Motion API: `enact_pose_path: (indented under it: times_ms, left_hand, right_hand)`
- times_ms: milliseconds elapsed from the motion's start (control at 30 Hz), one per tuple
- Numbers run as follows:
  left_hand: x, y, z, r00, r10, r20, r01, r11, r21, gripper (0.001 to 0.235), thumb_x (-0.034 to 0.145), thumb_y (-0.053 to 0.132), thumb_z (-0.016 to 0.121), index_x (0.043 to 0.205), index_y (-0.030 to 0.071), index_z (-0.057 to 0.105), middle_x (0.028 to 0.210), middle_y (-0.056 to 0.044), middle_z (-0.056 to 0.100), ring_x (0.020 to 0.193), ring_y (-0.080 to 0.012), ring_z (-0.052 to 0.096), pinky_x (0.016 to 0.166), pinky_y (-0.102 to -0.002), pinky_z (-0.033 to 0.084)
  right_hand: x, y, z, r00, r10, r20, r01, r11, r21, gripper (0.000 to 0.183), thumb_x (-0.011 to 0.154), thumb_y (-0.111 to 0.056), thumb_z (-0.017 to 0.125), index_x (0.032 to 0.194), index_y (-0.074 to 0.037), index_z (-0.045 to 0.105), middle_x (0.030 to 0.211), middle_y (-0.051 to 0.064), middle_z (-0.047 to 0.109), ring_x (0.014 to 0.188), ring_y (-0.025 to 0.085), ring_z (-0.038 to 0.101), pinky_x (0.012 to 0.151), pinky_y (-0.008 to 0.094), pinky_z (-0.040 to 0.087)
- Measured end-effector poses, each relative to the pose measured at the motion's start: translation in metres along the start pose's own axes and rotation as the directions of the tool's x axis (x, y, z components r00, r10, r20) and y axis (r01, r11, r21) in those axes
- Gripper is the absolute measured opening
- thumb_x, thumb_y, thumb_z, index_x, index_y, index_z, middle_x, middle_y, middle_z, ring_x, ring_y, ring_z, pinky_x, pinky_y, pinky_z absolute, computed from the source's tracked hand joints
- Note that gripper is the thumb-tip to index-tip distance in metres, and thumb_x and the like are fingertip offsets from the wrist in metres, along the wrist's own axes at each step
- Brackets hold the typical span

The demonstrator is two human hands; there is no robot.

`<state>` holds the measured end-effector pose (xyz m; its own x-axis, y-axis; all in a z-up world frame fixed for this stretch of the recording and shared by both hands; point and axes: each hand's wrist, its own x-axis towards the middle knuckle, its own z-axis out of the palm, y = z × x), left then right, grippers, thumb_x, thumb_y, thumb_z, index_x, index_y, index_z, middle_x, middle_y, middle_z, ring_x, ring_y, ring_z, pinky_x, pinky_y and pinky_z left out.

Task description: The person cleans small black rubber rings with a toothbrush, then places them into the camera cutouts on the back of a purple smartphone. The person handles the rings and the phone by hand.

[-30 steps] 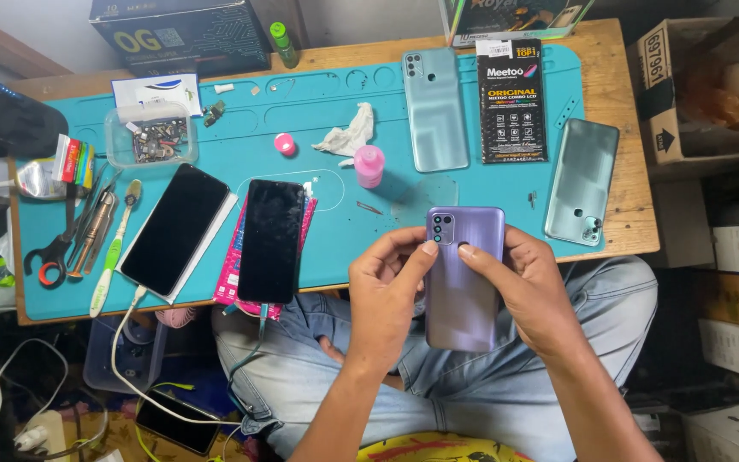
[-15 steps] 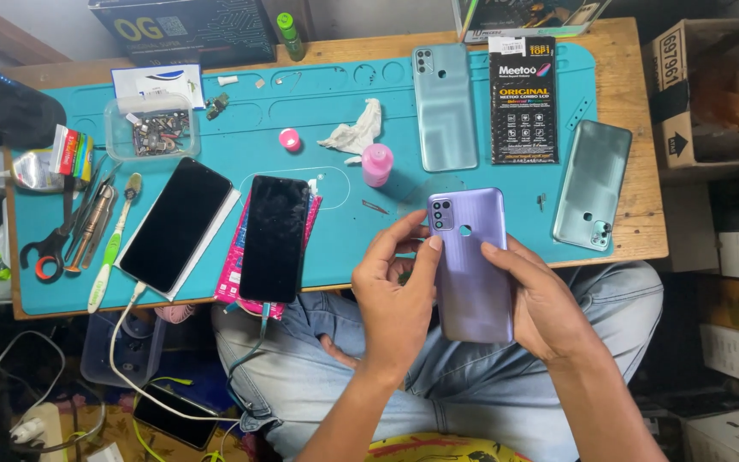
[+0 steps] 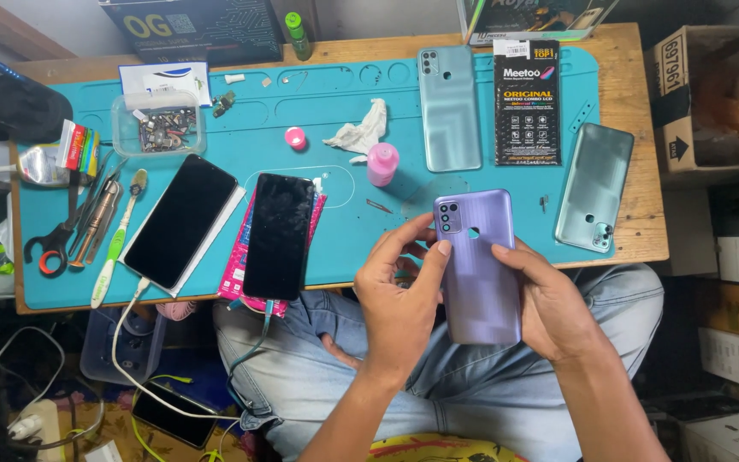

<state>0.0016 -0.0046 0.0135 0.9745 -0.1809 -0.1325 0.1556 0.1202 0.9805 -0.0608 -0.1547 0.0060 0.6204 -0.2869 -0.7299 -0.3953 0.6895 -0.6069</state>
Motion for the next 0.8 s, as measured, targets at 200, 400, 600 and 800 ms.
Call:
enact_pose_path:
  times_ms: [200,400,600,800]
  left_hand:
    - [0.002,-0.012,0.002,0.999,-0.047,0.015,0.047,0.999,-0.004,0.032,0.098,0.007,0.076,0.129,0.004,0.078,0.112,-0.017,0.082,0.095,-0.0206,0.076,0.070,-0.031,0.064]
    - [0.013,-0.022,-0.005,0.838,-0.498,0.221,0.534,0.673,-0.512,0.041,0.108,0.018,0.058,0.142,0.002,0.075,0.107,-0.005,0.078,0.089,-0.0113,0.068,0.079,-0.025,0.054]
    - [0.016,-0.019,-0.012,0.823,-0.509,0.252,0.552,0.612,-0.567,0.048,0.106,0.011,0.051,0.147,-0.012,0.060,0.133,-0.031,0.073,0.115,-0.0353,0.075,0.097,-0.035,0.063]
    - [0.011,-0.009,-0.021,0.858,-0.489,0.159,0.502,0.731,-0.462,0.037,0.105,0.009,0.061,0.135,-0.010,0.071,0.128,-0.033,0.078,0.108,-0.0389,0.080,0.093,-0.042,0.067]
  right_hand:
    - [-0.026,-0.007,0.034,0.987,-0.060,-0.149,0.039,0.989,-0.141,0.055,0.099,-0.010,0.061,0.152,0.004,0.061,0.132,0.034,0.066,0.120,0.037,0.061,0.107,0.063,0.052]
    - [-0.040,-0.009,0.037,0.819,-0.438,0.371,0.502,0.233,-0.833,0.065,0.092,-0.020,0.074,0.156,-0.024,0.061,0.151,0.005,0.057,0.144,0.021,0.055,0.121,0.039,0.038]
    - [-0.030,-0.004,0.026,0.776,-0.516,0.363,0.582,0.365,-0.726,0.052,0.103,-0.028,0.060,0.152,-0.009,0.061,0.156,0.009,0.064,0.147,0.020,0.057,0.122,0.037,0.041]
    - [-0.014,-0.010,0.020,0.922,-0.342,-0.182,0.278,0.912,-0.301,0.044,0.106,-0.027,0.063,0.145,-0.007,0.069,0.120,0.019,0.076,0.104,0.027,0.073,0.099,0.050,0.062]
